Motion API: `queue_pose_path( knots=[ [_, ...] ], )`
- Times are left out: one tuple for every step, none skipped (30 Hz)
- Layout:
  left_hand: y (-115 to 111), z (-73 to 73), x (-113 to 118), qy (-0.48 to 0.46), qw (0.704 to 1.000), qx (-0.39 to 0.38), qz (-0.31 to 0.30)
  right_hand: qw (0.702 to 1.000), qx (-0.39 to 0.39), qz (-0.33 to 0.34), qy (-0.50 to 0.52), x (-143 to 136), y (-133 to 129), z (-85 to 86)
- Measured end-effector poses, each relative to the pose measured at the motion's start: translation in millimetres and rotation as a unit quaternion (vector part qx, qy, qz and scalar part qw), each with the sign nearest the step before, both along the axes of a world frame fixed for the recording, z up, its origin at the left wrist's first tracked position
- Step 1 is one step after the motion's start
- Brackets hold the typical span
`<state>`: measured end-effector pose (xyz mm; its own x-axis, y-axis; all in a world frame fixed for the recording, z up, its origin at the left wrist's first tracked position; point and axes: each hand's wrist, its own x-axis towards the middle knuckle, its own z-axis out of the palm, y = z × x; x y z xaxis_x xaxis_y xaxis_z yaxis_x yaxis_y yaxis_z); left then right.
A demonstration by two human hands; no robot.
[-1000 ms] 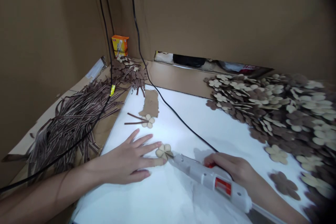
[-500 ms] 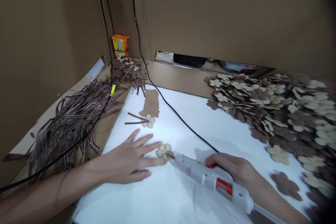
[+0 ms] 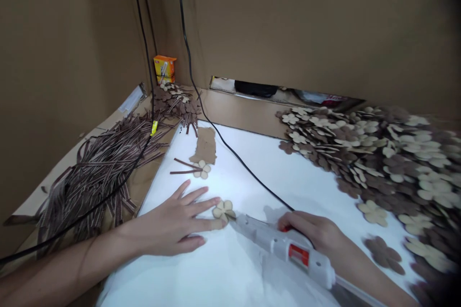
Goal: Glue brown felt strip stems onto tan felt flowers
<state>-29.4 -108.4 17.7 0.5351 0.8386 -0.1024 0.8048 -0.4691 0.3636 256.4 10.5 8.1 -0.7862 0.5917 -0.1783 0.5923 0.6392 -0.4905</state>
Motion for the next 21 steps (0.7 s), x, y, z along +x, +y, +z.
queue_pose_path(
  knots=[
    [-0.2,0.2,0.2,-0.002,1.000,-0.001,0.000,1.000,-0.006,-0.006,-0.007,-1.6,0.0,2.6],
    [-0.4,0.0,0.2,-0.004,1.000,-0.001,0.000,1.000,-0.012,-0.014,-0.018,-3.3,-0.1,5.4],
    [-0.7,-0.8,0.0,-0.006,1.000,0.001,0.001,0.999,-0.019,-0.023,-0.032,-5.2,-0.2,8.5],
    [-1.0,-2.2,-0.4,-0.010,1.000,0.005,0.002,0.998,-0.026,-0.029,-0.045,-7.2,-0.3,11.7],
    [-1.3,-4.2,-1.0,-0.015,1.000,0.011,0.002,0.997,-0.034,-0.031,-0.057,-9.0,-0.4,14.9],
    [-1.7,-6.6,-1.7,-0.021,1.000,0.019,0.000,0.997,-0.040,-0.034,-0.064,-10.6,-0.5,18.2],
    [-2.0,-9.2,-2.4,-0.028,0.999,0.025,-0.002,0.996,-0.047,-0.037,-0.068,-11.8,-0.7,21.3],
    [-2.3,-11.8,-3.2,-0.033,0.999,0.031,-0.004,0.995,-0.052,-0.041,-0.070,-12.4,-0.9,24.1],
    [-2.6,-14.0,-3.9,-0.037,0.999,0.035,-0.006,0.995,-0.054,-0.047,-0.072,-12.2,-1.1,26.6],
    [-2.7,-15.8,-4.6,-0.041,0.998,0.038,-0.007,0.994,-0.051,-0.057,-0.075,-11.2,-1.1,28.6],
    [-2.9,-17.0,-5.2,-0.045,0.998,0.040,-0.007,0.994,-0.040,-0.067,-0.077,-9.2,-1.0,30.0],
    [-2.9,-17.6,-5.7,-0.047,0.998,0.040,-0.008,0.994,-0.021,-0.074,-0.075,-6.5,-0.5,30.8],
    [-2.9,-17.8,-6.2,-0.047,0.998,0.037,-0.010,0.995,0.009,-0.079,-0.067,-3.0,0.4,31.0],
    [-2.8,-17.6,-6.7,-0.046,0.998,0.032,-0.013,0.994,0.048,-0.082,-0.052,0.8,1.9,30.6],
    [-2.7,-17.2,-7.1,-0.044,0.999,0.027,-0.016,0.991,0.093,-0.085,-0.035,5.0,4.1,29.7],
    [-2.6,-16.6,-7.4,-0.042,0.999,0.025,-0.017,0.985,0.142,-0.091,-0.020,9.3,7.2,28.3],
    [-2.6,-16.0,-7.5,-0.041,0.999,0.024,-0.016,0.976,0.191,-0.101,-0.012,13.8,11.4,26.4],
    [-2.6,-15.3,-7.4,-0.042,0.999,0.025,-0.012,0.965,0.236,-0.114,-0.010,18.5,16.9,23.9],
    [-2.6,-14.5,-7.2,-0.045,0.999,0.026,-0.006,0.954,0.272,-0.128,-0.015,23.7,23.7,20.7],
    [-2.7,-13.2,-7.1,-0.049,0.998,0.025,0.002,0.944,0.296,-0.142,-0.022,29.4,31.9,16.8],
    [-2.9,-11.5,-7.2,-0.054,0.998,0.022,0.011,0.939,0.307,-0.151,-0.022,35.8,41.4,11.9]
  ],
)
